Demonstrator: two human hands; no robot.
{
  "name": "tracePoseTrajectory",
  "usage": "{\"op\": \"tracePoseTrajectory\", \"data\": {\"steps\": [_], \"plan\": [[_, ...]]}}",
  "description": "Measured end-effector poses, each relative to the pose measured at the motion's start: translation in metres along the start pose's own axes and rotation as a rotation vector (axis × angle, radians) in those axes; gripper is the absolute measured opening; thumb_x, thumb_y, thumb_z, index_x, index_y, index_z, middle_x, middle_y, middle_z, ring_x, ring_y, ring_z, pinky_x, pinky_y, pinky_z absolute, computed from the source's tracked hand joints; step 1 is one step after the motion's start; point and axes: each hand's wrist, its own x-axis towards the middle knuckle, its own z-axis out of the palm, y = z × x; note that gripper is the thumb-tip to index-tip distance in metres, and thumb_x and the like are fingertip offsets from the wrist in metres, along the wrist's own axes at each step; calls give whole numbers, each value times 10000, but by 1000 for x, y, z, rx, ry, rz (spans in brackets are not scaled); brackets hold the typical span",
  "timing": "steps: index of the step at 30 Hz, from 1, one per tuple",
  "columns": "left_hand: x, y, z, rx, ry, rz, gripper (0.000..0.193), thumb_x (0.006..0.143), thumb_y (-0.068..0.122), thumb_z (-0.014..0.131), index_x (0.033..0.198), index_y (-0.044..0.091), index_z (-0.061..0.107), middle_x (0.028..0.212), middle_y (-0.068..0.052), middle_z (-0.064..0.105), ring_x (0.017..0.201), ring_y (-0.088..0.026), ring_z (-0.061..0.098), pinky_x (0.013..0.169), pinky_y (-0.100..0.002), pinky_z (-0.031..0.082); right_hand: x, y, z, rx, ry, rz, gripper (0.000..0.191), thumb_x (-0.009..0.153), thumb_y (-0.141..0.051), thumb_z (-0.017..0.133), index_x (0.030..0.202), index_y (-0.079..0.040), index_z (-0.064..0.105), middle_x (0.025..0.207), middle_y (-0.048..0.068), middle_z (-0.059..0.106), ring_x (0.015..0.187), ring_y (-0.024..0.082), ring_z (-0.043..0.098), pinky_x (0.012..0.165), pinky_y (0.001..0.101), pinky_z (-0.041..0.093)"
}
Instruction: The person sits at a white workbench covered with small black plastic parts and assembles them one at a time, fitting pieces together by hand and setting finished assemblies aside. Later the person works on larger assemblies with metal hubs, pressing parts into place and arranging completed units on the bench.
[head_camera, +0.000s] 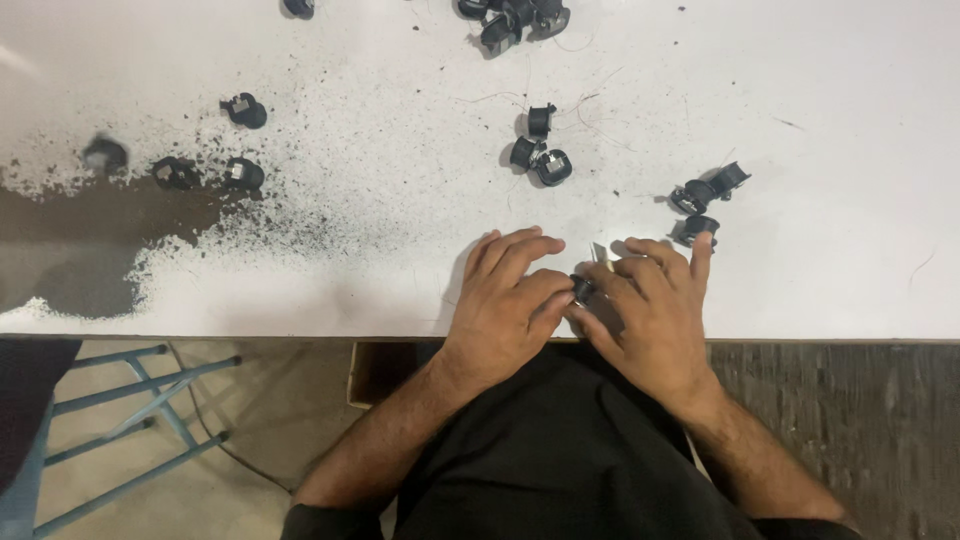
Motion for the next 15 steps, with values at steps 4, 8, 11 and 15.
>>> {"op": "tracePoseTrajectory", "data": {"steps": [4, 8, 11, 15], "plan": [[-5, 0, -1, 49, 61, 67, 117, 932, 139, 761, 1019, 95, 697, 1350, -74, 581, 1395, -269, 486, 1185, -538, 369, 1, 0, 2, -19, 26, -3, 395, 779, -256, 875, 1105, -71, 750, 1097, 69, 589, 1269, 307, 512, 1227, 698, 123], [-13, 1, -1, 148, 58, 160, 141, 923, 117, 772, 1029, 79, 686, 1331, -87, 586, 1376, -278, 499, 1140, -493, 433, -3, 2, 4, 19, 26, 8, 395, 775, -247, 878, 1097, -59, 748, 1075, 76, 595, 1245, 309, 517, 1234, 693, 124], [-11, 5, 2, 163, 81, 222, 174, 944, 105, 765, 1087, 57, 678, 1304, -75, 585, 1348, -268, 531, 1127, -453, 465, -3, 1, 5, 40, 12, -26, 396, 757, -227, 871, 1092, -52, 752, 1072, 92, 601, 1237, 312, 520, 1235, 691, 117], [-2, 8, 3, 35, -1, 49, 144, 917, 111, 747, 1020, 65, 658, 1200, -68, 631, 1112, -235, 610, 946, -401, 513, -2, 0, 2, 33, -17, -57, 384, 772, -225, 876, 1088, -46, 750, 1056, 87, 598, 1238, 303, 524, 1240, 685, 106]]}}
